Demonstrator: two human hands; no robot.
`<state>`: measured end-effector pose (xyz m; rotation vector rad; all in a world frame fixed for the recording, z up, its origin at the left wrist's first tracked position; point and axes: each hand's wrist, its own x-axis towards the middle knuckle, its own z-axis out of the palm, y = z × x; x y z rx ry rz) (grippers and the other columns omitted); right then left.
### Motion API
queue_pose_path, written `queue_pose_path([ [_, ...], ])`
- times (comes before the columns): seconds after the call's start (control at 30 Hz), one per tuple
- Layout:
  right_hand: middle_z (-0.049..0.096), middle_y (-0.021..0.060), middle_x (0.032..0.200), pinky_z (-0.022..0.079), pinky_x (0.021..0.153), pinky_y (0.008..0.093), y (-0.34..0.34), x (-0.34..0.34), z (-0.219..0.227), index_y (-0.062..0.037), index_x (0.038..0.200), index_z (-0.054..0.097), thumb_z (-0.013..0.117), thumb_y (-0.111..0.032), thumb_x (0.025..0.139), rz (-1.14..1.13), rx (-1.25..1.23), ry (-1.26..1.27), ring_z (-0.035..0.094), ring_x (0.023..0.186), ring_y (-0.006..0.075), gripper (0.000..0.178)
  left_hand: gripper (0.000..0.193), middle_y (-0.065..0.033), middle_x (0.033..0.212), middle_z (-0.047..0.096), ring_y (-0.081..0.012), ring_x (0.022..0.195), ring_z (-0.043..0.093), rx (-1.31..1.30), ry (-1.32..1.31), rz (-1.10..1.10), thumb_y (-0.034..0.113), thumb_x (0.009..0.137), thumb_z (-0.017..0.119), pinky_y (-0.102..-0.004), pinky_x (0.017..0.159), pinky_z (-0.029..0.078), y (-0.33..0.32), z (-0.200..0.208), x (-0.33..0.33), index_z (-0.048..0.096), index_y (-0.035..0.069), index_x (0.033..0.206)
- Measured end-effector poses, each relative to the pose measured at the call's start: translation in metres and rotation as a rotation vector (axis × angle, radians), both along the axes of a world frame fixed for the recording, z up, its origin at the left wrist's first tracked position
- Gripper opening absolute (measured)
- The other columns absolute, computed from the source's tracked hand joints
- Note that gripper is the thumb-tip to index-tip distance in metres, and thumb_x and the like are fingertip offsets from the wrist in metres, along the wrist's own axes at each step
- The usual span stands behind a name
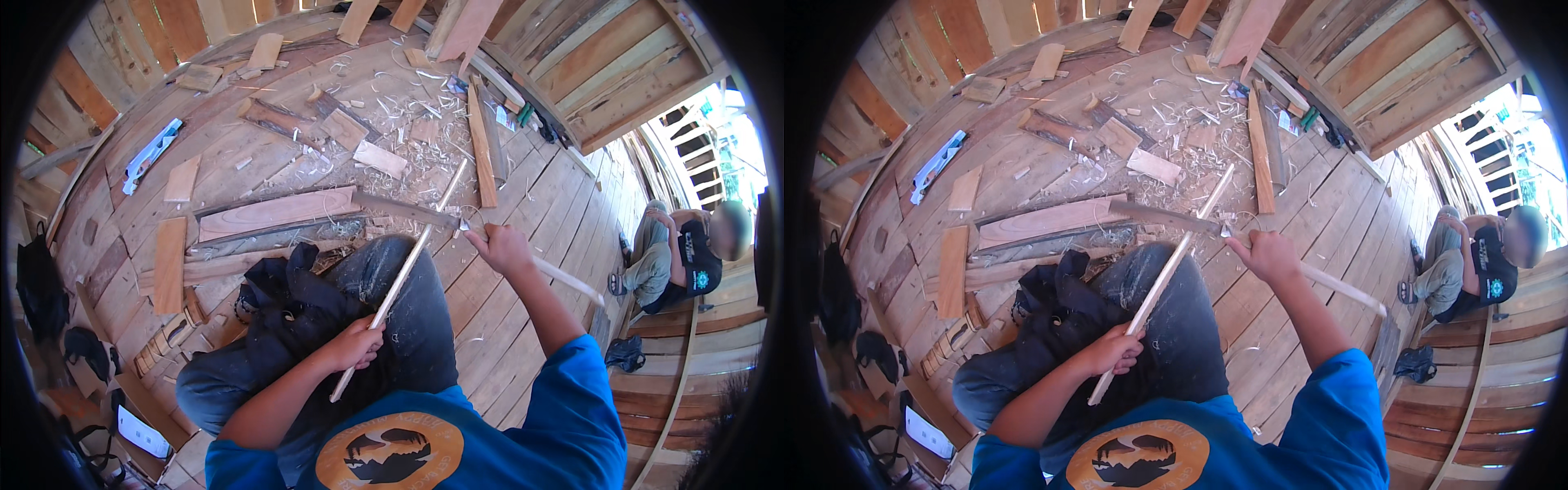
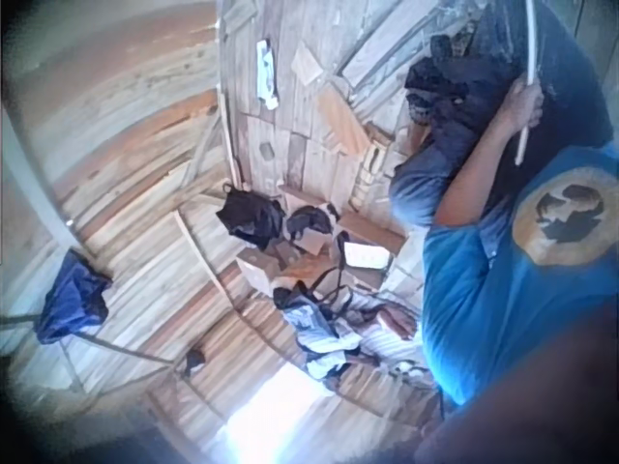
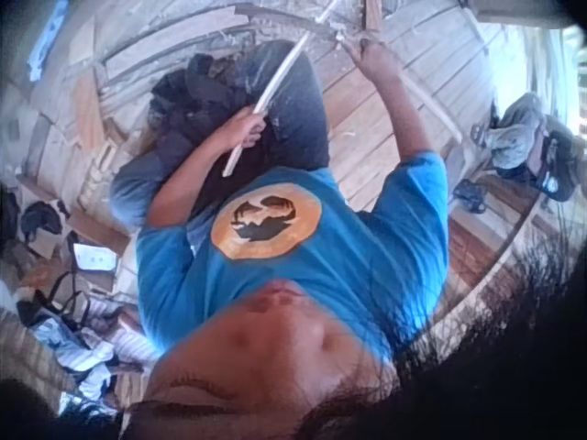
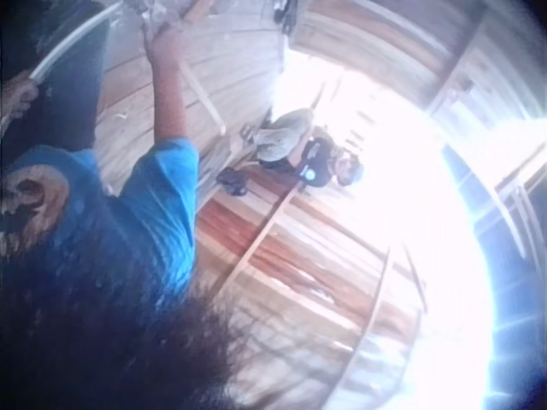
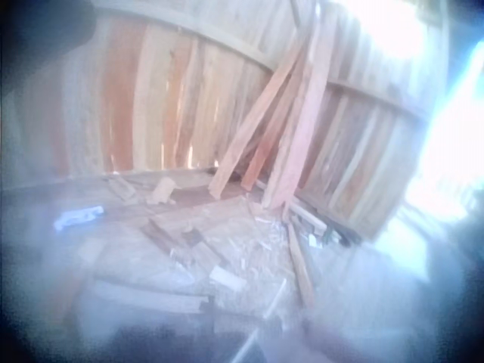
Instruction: The person saws through pieces of wood by hand while sitting on a wooden floor, handling a long piece and then a smaller strip.
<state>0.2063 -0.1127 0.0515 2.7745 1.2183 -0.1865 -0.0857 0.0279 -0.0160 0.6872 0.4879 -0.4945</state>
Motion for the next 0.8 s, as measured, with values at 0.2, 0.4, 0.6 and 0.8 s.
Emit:
queue_pose_path([
  [0.2,0.063,0.0197,0.065,0.052,0.061,0.0487,0.013,-0.059,-0.006,-0.0053,0.073,0.066,0.044,-0.067,0.088,0.154,-0.007,0.123,0.065,0.067,0.0376,0.067,0.01,0.0055,0.058,0.031,-0.0055,0.04,0.032,0.07,-0.036,0.009,0.01,0.089,0.044,-0.0231,0.037,0.025,0.001,-0.011,-0.01,0.038,0.017,0.093],
  [0.4,0.064,0.0208,0.067,0.052,0.063,0.0494,0.007,0.007,-0.003,-0.005,0.075,0.067,0.044,-0.067,0.088,-0.032,0.02,0.041,0.066,0.07,0.039,0.067,0.01,0.0054,0.058,0.031,-0.0056,0.04,0.032,-0.002,-0.016,0.005,0.01,0.088,0.044,-0.0232,0.036,0.025,0.002,0.002,0.001,0.038,0.016,0.092],
  [0.6,0.065,0.0195,0.068,0.052,0.065,0.0493,0.016,-0.043,-0.006,-0.0049,0.078,0.067,0.042,-0.069,0.087,0.087,-0.024,0.109,0.066,0.071,0.0379,0.069,0.012,0.0055,0.058,0.032,-0.0052,0.04,0.032,0.086,-0.014,-0.002,0.009,0.087,0.047,-0.023,0.037,0.025,0.004,-0.006,-0.006,0.038,0.016,0.092],
  [0.8,0.065,0.0197,0.07,0.053,0.066,0.048,0.005,0.028,-0.005,-0.0043,0.075,0.064,0.044,-0.068,0.087,-0.081,0.011,0.008,0.066,0.071,0.0379,0.068,0.015,0.0053,0.059,0.033,-0.0052,0.04,0.033,-0.024,-0.006,0.013,0.006,0.085,0.047,-0.0233,0.037,0.026,0.007,0.003,0.0,0.038,0.016,0.092],
])
